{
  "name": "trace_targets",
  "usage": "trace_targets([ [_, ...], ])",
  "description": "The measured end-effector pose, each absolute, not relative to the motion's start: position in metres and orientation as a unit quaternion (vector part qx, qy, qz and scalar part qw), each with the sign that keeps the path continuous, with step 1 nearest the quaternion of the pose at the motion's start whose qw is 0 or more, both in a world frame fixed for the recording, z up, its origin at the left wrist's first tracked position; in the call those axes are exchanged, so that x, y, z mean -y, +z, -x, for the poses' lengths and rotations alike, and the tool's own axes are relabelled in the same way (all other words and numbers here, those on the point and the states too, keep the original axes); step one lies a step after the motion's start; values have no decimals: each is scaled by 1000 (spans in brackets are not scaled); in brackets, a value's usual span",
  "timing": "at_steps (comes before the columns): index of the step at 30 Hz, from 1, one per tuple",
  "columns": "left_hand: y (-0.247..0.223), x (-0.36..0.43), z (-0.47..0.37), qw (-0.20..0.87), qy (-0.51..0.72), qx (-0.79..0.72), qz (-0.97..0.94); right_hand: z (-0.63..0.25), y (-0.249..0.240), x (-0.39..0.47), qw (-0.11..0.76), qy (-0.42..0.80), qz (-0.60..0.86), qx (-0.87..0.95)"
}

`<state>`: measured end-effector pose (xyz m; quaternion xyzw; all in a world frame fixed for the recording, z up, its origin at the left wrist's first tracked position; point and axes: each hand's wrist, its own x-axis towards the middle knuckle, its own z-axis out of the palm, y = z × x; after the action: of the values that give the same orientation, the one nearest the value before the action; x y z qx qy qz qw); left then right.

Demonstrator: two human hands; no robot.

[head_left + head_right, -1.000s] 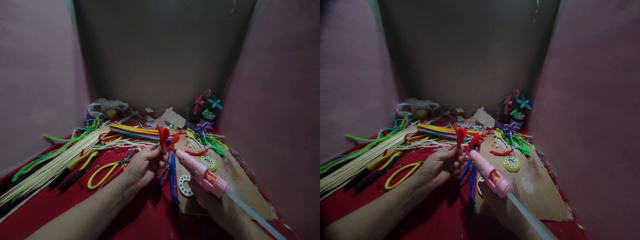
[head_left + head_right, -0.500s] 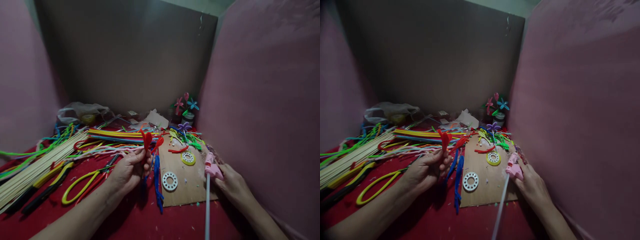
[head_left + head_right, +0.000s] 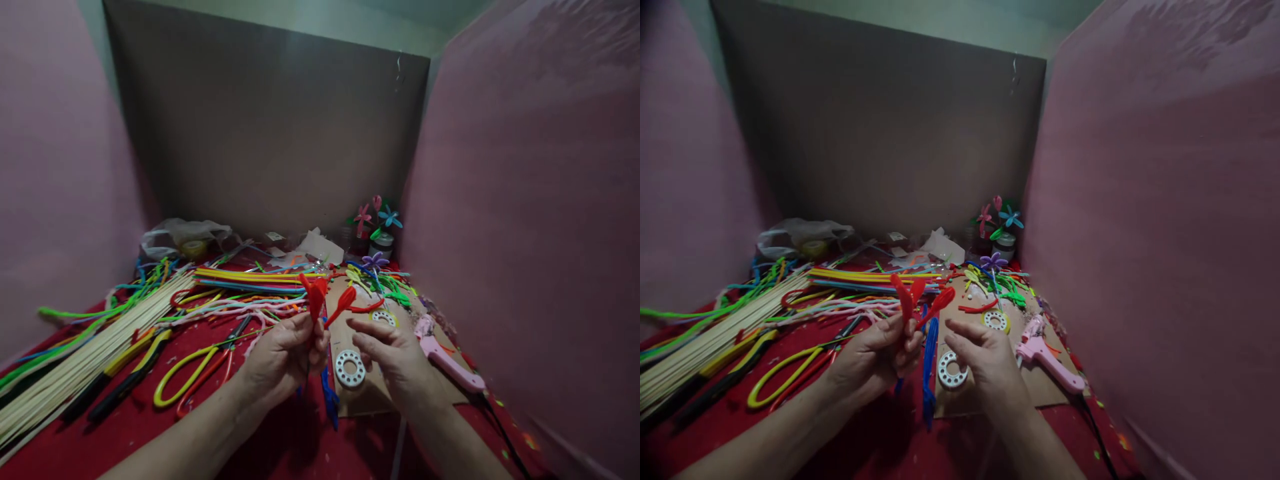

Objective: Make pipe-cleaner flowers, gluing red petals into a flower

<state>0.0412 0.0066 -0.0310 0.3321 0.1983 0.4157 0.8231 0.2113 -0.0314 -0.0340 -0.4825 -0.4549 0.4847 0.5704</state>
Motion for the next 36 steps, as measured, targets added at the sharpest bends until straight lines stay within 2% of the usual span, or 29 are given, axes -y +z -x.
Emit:
trace_targets([
  [4, -32, -3, -44, 834, 393, -159, -352, -180, -30, 24, 601, 612, 346, 379],
  [7, -34, -2, -45, 840, 385, -146, -354, -172, -25, 27, 613, 635, 309, 354],
  [10, -35, -4, -44, 835, 383, -168, -358, -173, -19, 30, 636, 614, 303, 356],
  [13, -31, -9, -41, 811, 397, -191, -386, -180, -11, 31, 665, 536, 347, 388],
  [17, -26, -13, -36, 793, 403, -190, -415, -191, -3, 32, 643, 460, 410, 454],
  [23, -24, -7, -35, 815, 367, -158, -420, -187, -7, 33, 604, 491, 414, 472],
  [36, -28, -13, -34, 813, 403, -141, -395, -175, 8, 39, 606, 514, 375, 477],
])
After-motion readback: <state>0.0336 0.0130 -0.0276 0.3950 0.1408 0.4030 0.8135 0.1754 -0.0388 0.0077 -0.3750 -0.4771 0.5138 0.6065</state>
